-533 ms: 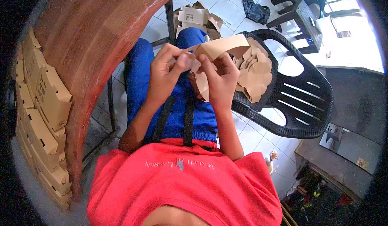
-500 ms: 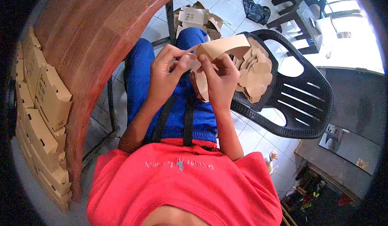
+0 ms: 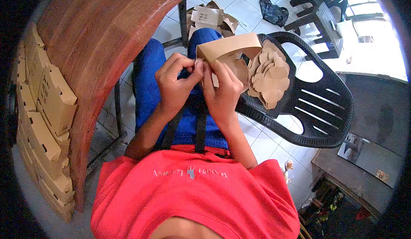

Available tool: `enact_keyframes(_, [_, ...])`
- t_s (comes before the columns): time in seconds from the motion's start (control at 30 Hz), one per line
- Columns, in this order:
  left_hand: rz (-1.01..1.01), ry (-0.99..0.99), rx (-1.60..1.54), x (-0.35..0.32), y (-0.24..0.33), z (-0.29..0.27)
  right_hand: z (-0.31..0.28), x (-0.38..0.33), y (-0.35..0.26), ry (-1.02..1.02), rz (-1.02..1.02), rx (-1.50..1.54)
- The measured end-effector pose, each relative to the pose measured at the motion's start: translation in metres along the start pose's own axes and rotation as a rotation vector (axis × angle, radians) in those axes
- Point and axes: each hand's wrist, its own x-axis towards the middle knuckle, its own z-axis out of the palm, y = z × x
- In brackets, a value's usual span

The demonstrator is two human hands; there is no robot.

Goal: Folding cardboard takeaway food boxes into their final shape and stacking them on a table.

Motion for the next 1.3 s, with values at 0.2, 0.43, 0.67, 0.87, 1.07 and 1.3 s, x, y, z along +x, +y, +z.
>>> enact_keyframes(0.2, [0.048,-0.010,-0.065,0.001,-0.001,0.000,-0.005,0.000,-0.001,-0.053,-0.043,-0.021])
enact_keyframes(0.43, [0.030,-0.015,-0.114,-0.003,-0.006,-0.003,-0.011,-0.003,-0.008,-0.158,-0.011,0.095])
enact_keyframes(0.67, [-0.083,-0.031,-0.219,-0.005,-0.010,-0.001,-0.012,-0.001,-0.007,-0.196,0.022,0.098])
enact_keyframes(0.87, [-0.094,-0.132,-0.174,0.006,-0.008,-0.009,-0.020,0.011,-0.006,-0.255,0.149,0.121])
enact_keyframes(1.07, [0.097,-0.304,-0.197,0.004,-0.020,-0.008,-0.052,0.020,0.010,-0.369,0.457,0.068])
enact_keyframes(1.3, [0.197,-0.215,-0.202,0.009,-0.011,-0.013,-0.025,0.000,0.015,-0.143,0.467,0.464])
